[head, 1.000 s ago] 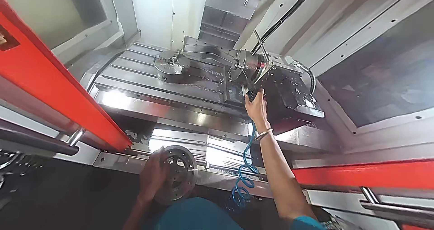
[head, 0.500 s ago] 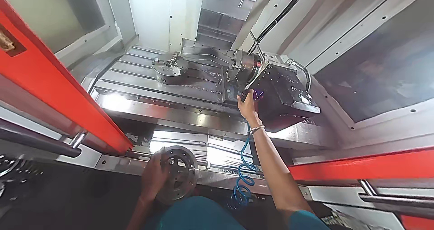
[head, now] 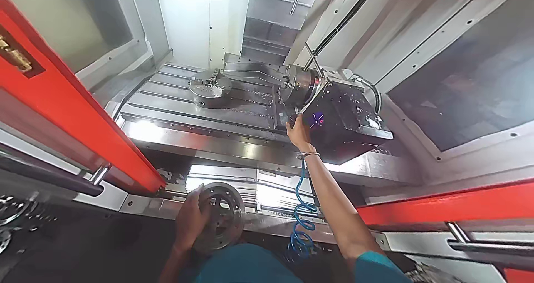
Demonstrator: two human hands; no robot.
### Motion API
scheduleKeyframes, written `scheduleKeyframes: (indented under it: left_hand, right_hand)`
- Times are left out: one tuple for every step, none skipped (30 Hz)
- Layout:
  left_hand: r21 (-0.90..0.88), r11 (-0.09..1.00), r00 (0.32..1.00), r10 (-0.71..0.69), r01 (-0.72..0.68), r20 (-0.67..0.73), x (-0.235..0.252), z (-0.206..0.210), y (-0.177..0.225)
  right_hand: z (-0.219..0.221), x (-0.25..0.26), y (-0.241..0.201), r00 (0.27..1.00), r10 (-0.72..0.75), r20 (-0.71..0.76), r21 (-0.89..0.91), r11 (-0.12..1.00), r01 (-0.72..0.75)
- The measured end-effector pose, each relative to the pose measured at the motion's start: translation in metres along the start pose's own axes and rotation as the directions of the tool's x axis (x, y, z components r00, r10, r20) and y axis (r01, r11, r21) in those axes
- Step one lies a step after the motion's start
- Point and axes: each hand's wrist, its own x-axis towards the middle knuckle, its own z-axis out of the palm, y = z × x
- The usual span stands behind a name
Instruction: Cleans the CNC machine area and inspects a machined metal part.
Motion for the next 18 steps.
scheduleKeyframes:
  left_hand:
    - [-0.003,1.0,1.0,-0.006,0.006,0.005,0.0,-0.001,0.001]
    - [-0.008,1.0,1.0,-0.01,0.01,0.008,0.0,-0.001,0.001]
    - [-0.011,1.0,1.0,-0.01,0.01,0.004,0.001,-0.002,0.002]
    - [-0.006,1.0,1.0,-0.016,0.017,0.01,0.001,-0.002,0.003]
    - [0.001,1.0,0.999,-0.023,0.023,0.026,0.0,-0.002,0.003]
    - [0.014,1.0,0.999,-0.016,0.016,0.028,-0.001,-0.001,0.002]
    - [0.023,1.0,1.0,-0.006,0.006,0.027,0.0,0.0,0.001]
    - [0.024,1.0,1.0,0.005,-0.006,0.016,0.001,0.002,0.0]
    - [0.026,1.0,1.0,0.016,-0.016,-0.003,0.001,0.003,-0.002]
    - [0.023,0.999,1.0,0.023,-0.022,-0.017,0.0,0.004,-0.003]
    - [0.018,1.0,0.999,0.023,-0.023,-0.023,-0.001,0.004,-0.003]
    - [0.013,1.0,0.999,0.024,-0.023,-0.026,-0.001,0.004,-0.003]
    - [0.006,1.0,1.0,0.017,-0.017,-0.017,-0.001,0.002,-0.002]
    - [0.001,1.0,1.0,0.009,-0.009,-0.009,-0.001,0.002,-0.001]
    - [-0.002,1.0,1.0,-0.001,0.001,-0.001,-0.001,0.002,-0.001]
    - [0.001,1.0,1.0,-0.012,0.012,0.005,-0.001,0.001,0.0]
    - [0.008,1.0,1.0,-0.023,0.023,0.011,-0.002,0.0,0.002]
    - [0.022,0.999,1.0,-0.029,0.029,0.007,-0.002,-0.002,0.005]
  right_hand:
    - [-0.002,0.0,-0.001,1.0,0.003,0.01,0.009,1.0,-0.003]
    - [-0.009,0.0,-0.003,1.0,0.008,0.026,0.021,1.0,-0.009]
    - [-0.019,0.001,-0.009,0.999,0.01,0.043,0.036,0.999,-0.011]
    - [-0.032,0.004,-0.015,0.999,-0.001,0.055,0.051,0.999,-0.002]
    - [-0.044,0.006,-0.019,0.999,-0.015,0.052,0.067,0.998,0.012]
    - [-0.053,0.01,-0.022,1.0,-0.022,0.02,0.069,0.997,0.021]
    - [-0.061,0.016,-0.025,1.0,-0.008,-0.02,0.077,0.997,0.01]
    - [-0.068,0.024,-0.03,0.998,0.007,-0.065,0.085,0.996,-0.002]
    - [-0.071,0.033,-0.034,0.994,0.016,-0.109,0.084,0.996,-0.007]
    - [-0.07,0.042,-0.035,0.989,0.015,-0.149,0.081,0.997,-0.003]
    - [-0.068,0.05,-0.036,0.983,0.011,-0.181,0.077,0.997,0.003]
    - [-0.065,0.056,-0.035,0.978,0.005,-0.206,0.078,0.997,0.011]
    - [-0.063,0.062,-0.035,0.975,0.001,-0.224,0.078,0.997,0.017]
    - [-0.061,0.066,-0.034,0.974,-0.003,-0.229,0.08,0.997,0.022]
    - [-0.06,0.069,-0.034,0.975,-0.007,-0.223,0.08,0.996,0.025]
    - [-0.058,0.071,-0.034,0.978,-0.01,-0.208,0.075,0.997,0.026]
    - [-0.056,0.071,-0.034,0.981,-0.014,-0.194,0.07,0.997,0.028]
    - [-0.054,0.07,-0.032,0.984,-0.017,-0.178,0.063,0.998,0.029]
